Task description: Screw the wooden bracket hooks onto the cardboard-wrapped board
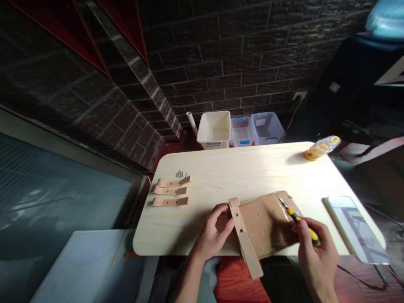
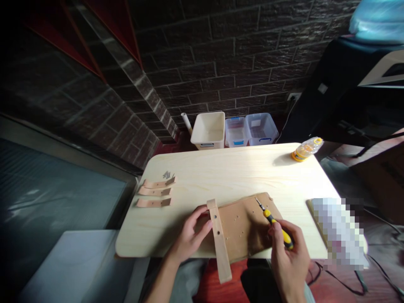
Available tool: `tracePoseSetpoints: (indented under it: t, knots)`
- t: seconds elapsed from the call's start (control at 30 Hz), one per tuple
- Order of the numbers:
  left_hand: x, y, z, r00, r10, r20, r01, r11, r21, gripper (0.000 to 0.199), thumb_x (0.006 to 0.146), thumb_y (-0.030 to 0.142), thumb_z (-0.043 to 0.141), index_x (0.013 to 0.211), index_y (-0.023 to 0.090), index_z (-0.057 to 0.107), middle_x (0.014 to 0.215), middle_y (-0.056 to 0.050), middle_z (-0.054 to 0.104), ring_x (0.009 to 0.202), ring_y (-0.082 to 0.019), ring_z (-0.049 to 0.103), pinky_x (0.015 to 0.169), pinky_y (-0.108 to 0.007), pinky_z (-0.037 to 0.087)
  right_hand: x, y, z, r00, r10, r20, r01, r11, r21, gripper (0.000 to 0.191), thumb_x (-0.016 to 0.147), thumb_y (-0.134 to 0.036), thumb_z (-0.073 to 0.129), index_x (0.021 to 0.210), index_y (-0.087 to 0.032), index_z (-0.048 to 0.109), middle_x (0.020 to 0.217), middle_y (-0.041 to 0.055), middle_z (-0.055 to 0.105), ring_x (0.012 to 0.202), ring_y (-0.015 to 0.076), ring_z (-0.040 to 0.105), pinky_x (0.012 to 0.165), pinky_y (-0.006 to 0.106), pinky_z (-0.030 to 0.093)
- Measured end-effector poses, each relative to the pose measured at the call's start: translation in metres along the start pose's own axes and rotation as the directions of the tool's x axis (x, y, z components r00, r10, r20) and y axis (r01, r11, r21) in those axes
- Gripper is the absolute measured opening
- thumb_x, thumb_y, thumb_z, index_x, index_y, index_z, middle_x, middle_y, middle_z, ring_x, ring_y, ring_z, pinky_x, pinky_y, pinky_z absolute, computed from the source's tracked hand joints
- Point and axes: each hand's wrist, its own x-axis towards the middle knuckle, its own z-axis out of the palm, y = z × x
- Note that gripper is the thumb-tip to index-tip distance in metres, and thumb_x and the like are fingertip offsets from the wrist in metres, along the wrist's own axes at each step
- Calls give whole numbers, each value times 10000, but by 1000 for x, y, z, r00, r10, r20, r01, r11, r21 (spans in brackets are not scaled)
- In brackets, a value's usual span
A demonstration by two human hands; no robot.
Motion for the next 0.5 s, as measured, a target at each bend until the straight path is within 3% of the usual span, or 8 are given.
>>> tracePoseSetpoints:
  t: [0.23,0.5]
  knots:
    - [-4,-6,0,999,-54,-8,54,999,-7,473,929,390,627,1359,210,545,1373,-112,622,1275,-272,582,1140,-446,431,0,1,-1,1000,6,0,-6,999,-37,383,878,-556,634,951,-181,664,805,36,676,758,203,626,708,318,462]
    - [-12,-10,-3,996,-68,54,68,998,9,580,907,413,653,1425,214,483,1444,-112,568,1336,-293,534,1170,-477,400,-3,2,1,999,-30,14,31,998,-62,389,881,-561,626,956,-181,665,819,47,683,770,212,635,710,321,470]
